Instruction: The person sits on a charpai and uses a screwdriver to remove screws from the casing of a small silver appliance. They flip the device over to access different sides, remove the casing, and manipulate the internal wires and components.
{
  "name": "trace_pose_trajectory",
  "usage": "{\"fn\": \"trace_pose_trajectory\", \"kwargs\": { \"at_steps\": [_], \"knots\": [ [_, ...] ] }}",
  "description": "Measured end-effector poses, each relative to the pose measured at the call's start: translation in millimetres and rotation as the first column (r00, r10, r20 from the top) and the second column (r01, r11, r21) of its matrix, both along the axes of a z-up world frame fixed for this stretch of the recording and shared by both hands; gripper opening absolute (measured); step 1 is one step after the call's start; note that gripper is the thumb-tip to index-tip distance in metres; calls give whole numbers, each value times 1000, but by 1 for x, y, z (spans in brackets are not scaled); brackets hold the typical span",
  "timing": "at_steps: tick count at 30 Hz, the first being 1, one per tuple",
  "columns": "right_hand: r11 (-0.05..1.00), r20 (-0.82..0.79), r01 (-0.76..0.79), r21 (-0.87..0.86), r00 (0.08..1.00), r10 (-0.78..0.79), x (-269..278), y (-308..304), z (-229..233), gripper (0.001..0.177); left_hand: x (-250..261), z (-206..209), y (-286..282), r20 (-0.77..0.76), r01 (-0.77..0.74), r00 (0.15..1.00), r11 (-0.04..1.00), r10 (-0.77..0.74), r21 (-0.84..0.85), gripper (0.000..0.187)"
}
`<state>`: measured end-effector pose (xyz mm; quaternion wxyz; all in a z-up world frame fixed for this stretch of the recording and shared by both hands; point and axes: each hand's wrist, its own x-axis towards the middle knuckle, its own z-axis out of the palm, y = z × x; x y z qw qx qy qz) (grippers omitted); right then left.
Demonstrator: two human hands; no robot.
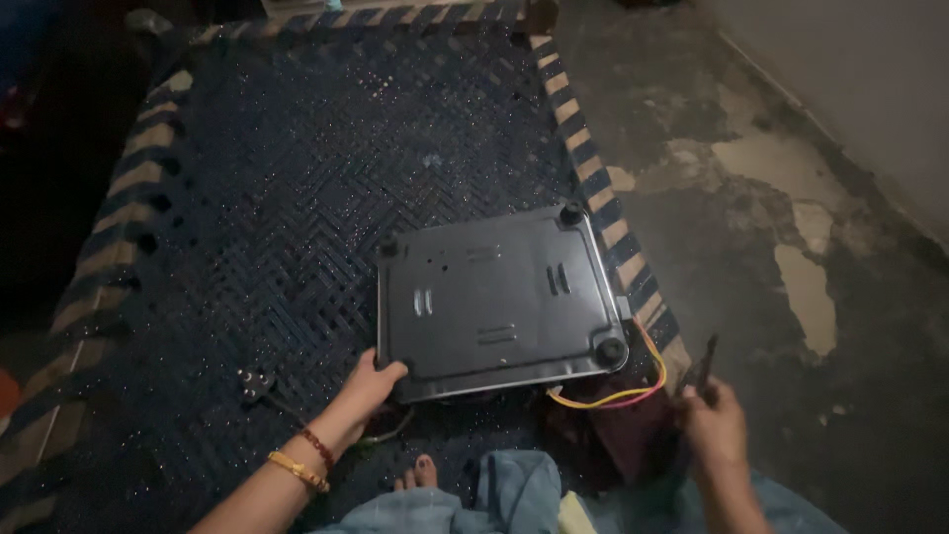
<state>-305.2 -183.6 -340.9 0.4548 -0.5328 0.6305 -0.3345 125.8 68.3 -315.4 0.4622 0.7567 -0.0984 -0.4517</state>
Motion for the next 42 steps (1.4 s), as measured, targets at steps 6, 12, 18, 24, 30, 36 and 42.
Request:
{"fn": "trace_pose_trajectory", "kwargs": {
  "at_steps": [6,12,18,24,30,36,42],
  "knots": [
    [983,312,-182,-7,934,175,46,80,89,50,-9,30,-8,692,-17,722,1000,-3,23,68],
    [924,-104,-379,57,918,383,112,129,117,49,-59,102,-12,787,205,612,977,-77,-65,27],
    [789,-157,-566,-239,824,544,122,146,120,44,-102,105,-3,742,606,535,795,-404,-4,39],
    [784,-265,-583,-214,807,528,112,155,116,54,-109,79,5,869,707,193,679,-455,198,64],
    [749,-179,-540,-384,840,513,127,162,101,41,-107,67,12,929,690,7,674,-370,263,61],
    [769,-318,-564,-300,820,477,139,163,111,39,-107,67,11,921,700,24,664,-389,263,60],
    [818,-272,-566,-101,807,525,143,173,129,41,-107,67,12,919,704,25,660,-393,263,60]
  ]
}}
